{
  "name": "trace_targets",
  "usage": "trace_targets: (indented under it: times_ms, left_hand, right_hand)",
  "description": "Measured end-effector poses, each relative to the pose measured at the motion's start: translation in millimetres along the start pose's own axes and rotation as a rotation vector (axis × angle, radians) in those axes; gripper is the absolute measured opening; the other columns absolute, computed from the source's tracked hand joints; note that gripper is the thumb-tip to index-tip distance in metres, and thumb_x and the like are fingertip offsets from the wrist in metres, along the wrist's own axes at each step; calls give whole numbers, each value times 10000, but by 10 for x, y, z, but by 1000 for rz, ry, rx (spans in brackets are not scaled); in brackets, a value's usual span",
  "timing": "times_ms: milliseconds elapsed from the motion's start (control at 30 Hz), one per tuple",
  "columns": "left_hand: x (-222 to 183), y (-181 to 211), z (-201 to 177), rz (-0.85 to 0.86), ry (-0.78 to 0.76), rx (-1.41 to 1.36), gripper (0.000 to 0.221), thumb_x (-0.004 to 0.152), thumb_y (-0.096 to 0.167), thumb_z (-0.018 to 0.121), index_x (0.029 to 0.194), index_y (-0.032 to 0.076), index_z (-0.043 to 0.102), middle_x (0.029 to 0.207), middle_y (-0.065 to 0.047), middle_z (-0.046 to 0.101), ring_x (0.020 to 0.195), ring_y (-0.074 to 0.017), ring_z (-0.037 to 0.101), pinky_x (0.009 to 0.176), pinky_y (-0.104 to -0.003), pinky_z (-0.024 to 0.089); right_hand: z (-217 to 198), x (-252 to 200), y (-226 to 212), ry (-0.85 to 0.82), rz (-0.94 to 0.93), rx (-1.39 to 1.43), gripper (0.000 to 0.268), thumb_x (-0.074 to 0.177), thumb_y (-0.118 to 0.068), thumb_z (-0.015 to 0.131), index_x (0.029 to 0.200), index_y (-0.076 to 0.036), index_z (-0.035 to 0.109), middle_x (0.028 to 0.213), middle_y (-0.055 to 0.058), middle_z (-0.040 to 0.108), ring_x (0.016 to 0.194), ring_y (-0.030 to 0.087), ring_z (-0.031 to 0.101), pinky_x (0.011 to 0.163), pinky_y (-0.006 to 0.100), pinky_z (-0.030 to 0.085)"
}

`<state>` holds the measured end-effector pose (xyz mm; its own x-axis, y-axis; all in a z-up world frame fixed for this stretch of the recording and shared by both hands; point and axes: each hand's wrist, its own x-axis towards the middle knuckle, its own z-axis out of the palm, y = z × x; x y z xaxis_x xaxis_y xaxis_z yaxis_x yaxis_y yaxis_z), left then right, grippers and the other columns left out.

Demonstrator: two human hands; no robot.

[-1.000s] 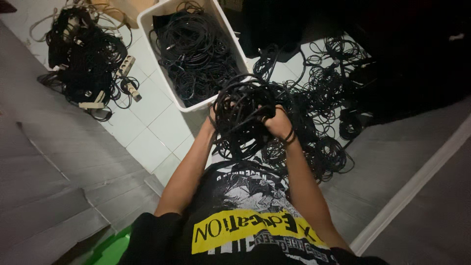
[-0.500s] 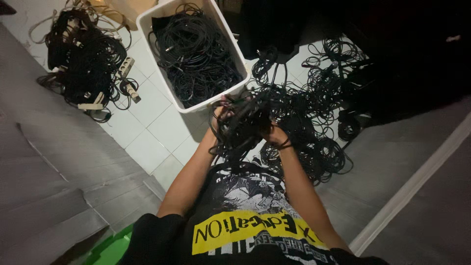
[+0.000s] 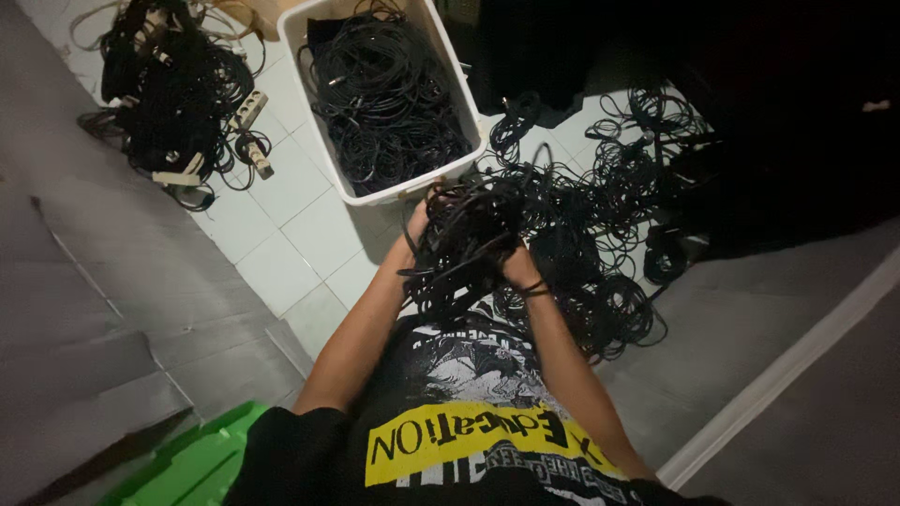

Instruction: The person picks up tangled black cables from the floor and a bin, coiling them into loops by hand and placing them into the bin.

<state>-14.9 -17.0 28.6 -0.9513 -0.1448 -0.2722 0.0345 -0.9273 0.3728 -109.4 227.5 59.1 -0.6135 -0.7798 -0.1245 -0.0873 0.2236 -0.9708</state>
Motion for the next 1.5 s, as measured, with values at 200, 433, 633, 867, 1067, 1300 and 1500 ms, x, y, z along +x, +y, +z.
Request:
trace_targets:
  times_ms: [200, 433, 633, 867, 1067, 1300, 1500]
  left_hand:
    - [-327, 66, 505, -76, 154, 483, 558, 1002, 480, 457, 1293, 40, 638, 1107, -82, 745, 907, -158, 746, 805, -303, 631]
    - [-1010, 201, 810, -254, 159, 431, 466, 955, 406, 540, 1187, 22, 669, 1013, -130, 745, 806, -201, 743, 721, -315, 607]
    - [-1089, -262, 175, -286, 187, 211, 386, 946, 324, 547, 1100, 43, 761, 837, -70, 756, 647, -154, 677, 507, -260, 518]
    - [-1611, -156, 473, -27, 349, -89, 853, 879, 653, 505, 1458, 28, 470, 1208, -220, 680, 1047, -297, 696, 884, -401, 606]
    - [-1755, -130, 301, 278, 229, 469, 909, 855, 460, 721, 1574, 81, 315, 1425, -77, 559, 1235, -227, 561, 1024, -393, 479]
    - [-2083, 255, -41, 615, 516, 458, 501, 946, 180, 790, 1339, -26, 556, 1186, -88, 651, 1066, -162, 611, 931, -329, 535]
    - [-2541, 852, -353, 752, 783, 394, 385, 929, 240, 779, 1196, -17, 678, 1023, -45, 724, 879, -126, 650, 781, -289, 559]
  right_hand:
    - [-119, -93, 142, 46, -51, -4, 405, 904, -161, 771, 1268, -28, 653, 1212, 87, 719, 1097, 223, 670, 971, 370, 536]
    - [-327, -216, -87, 141, 145, 159, 297, 839, -76, 722, 1132, -26, 732, 1055, 64, 738, 955, 199, 669, 859, 362, 549]
    - [-382, -264, -334, 87, 245, 276, 194, 858, -87, 716, 1040, -41, 765, 955, 22, 735, 871, 161, 662, 774, 333, 542]
    - [-158, -48, -535, 41, 153, 247, 189, 877, -135, 728, 1045, -51, 756, 974, 5, 748, 902, 138, 685, 815, 312, 552]
    - [383, 231, -1062, -91, 169, -156, 338, 820, -149, 769, 1128, -16, 727, 997, 71, 772, 890, 171, 710, 818, 333, 562]
    - [1247, 703, -1788, -468, 63, -151, 400, 797, -179, 770, 1157, -12, 725, 1067, 83, 777, 970, 190, 728, 869, 337, 566]
    - [2184, 1164, -2079, -606, 159, -152, 364, 811, -163, 770, 1130, 1, 708, 1016, 92, 768, 900, 182, 714, 809, 330, 571]
